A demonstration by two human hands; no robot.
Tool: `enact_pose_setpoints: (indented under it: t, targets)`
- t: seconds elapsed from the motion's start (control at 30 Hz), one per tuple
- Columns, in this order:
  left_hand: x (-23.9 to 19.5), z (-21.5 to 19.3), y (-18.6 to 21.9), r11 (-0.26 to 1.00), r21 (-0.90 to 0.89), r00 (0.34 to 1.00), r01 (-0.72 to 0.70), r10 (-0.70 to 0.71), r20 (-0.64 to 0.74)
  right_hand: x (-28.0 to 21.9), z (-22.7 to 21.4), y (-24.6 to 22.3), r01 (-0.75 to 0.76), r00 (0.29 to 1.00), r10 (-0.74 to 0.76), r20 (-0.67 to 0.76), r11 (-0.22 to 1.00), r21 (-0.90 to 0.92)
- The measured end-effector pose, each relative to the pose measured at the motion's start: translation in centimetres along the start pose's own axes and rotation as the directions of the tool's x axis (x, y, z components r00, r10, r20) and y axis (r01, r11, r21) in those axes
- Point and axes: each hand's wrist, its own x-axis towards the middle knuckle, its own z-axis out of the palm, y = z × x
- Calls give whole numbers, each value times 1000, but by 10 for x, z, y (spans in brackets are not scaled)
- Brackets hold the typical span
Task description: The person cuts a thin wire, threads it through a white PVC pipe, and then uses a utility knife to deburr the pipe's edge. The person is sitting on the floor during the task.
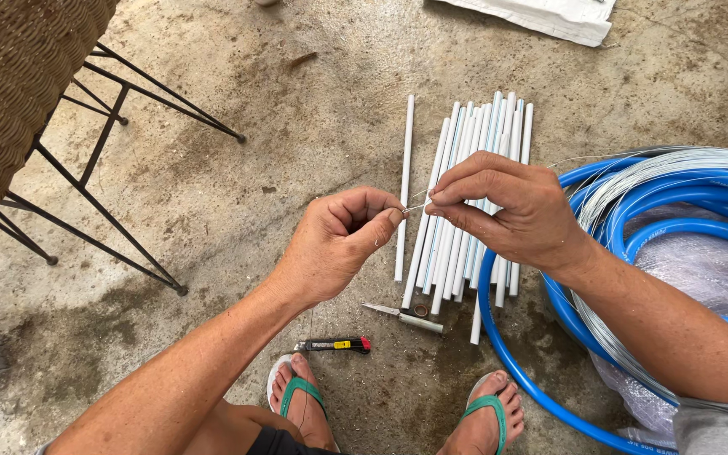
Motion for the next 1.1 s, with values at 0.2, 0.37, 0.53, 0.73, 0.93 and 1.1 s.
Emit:
enact_pose_setpoints:
  t: [0.2, 0.37, 0.53, 0.73, 0.93, 1.1]
  targets:
    - [-1, 2, -4, 999, -9, 999, -34, 34, -10, -1, 1, -4, 78, 997, -78, 6, 994, -73]
    - [-2, 1, -3, 999, 31, 999, -38, 38, -21, -1, 4, -6, 146, 989, -147, 7, 981, -126]
    - [-2, 0, 2, 999, 44, 999, -26, 28, -38, -1, 8, -7, 153, 988, -152, 15, 975, -159]
    - [-6, 0, 9, 989, 149, 999, 19, -13, -42, -1, 10, -10, 233, 972, -226, 57, 956, -178]
    - [-9, 2, 14, 973, 232, 999, -11, 19, -34, 0, 11, -13, 280, 959, -270, 81, 943, -182]
    - [-9, 2, 17, 957, 291, 1000, -8, 13, -14, 1, 9, -14, 306, 950, -291, 110, 937, -168]
